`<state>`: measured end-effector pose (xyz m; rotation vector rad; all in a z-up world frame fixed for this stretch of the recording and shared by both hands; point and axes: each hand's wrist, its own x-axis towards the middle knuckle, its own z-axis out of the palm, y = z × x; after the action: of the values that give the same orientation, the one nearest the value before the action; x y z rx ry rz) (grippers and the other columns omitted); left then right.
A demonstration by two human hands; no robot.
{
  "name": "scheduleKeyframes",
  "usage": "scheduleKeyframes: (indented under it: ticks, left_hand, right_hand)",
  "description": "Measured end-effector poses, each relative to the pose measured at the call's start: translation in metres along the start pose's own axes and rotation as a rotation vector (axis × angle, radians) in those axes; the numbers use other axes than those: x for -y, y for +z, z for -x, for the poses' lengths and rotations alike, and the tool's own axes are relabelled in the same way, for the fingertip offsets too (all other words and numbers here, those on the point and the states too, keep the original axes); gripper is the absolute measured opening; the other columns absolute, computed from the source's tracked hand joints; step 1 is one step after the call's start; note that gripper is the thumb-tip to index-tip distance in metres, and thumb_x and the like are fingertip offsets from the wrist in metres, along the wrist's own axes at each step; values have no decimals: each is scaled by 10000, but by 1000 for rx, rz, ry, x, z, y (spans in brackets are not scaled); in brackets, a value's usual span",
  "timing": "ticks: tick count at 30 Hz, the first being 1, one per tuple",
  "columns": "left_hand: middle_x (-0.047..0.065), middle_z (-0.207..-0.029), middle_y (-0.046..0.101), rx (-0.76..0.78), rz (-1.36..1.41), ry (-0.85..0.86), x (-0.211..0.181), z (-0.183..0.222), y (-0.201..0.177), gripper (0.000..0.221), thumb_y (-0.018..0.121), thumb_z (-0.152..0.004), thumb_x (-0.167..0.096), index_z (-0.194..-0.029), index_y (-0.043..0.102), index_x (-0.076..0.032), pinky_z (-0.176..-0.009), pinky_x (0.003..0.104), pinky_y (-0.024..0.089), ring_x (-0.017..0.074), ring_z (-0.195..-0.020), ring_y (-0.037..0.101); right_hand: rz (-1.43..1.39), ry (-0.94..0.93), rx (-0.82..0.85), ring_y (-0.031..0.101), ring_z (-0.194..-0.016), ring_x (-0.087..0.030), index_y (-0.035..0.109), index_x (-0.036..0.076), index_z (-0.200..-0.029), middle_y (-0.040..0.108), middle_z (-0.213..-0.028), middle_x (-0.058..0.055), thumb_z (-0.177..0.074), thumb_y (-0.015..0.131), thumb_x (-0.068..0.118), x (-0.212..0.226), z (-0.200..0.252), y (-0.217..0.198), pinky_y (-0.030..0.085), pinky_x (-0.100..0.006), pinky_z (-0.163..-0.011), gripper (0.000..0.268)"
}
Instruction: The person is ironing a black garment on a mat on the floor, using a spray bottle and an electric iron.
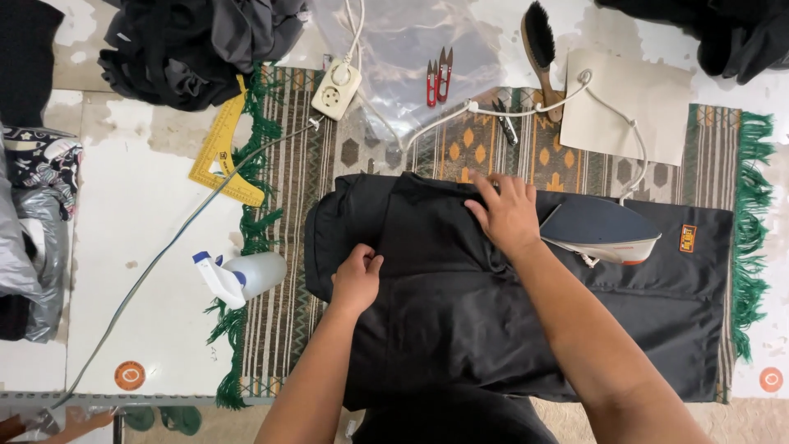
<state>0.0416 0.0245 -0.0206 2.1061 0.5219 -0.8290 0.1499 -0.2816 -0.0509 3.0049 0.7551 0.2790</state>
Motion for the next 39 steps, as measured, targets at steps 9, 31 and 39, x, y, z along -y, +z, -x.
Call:
scheduleKeyframes:
  ticks: [9,31,39]
  left_hand:
    - [38,-1096,787,-30,-51,-58,22,-1,15,303,607,-1001,-382,-1184,705,-161,-948,426,546,291,-1120,709]
    - [9,-1126,775,5,-60,-142,22,12,22,252,705,-920,-294,-1147,719,-184,-904,395,601,249,-1126,710]
    - [61,-1086,784,-97,-28,-109,25,-5,32,266,678,-963,-331,-1125,754,-134,-900,418,608,288,-1101,721]
  right_hand:
    - [-590,793,95,672,-1087,-395,682,41,-1287,661,-1102,-179,-888,814,308,49,133,5,549,-464,-935,498]
    - [-1116,1387,193,648,-481,-173,639,7,-1229,704,-873,-136,-959,612,65,39,95,5,487,-292,-408,278]
    - [-918,1305,284,671,-447,-183,760,20,-1014,724,-726,-48,-940,763,231,26,109,37,534,-312,-433,224]
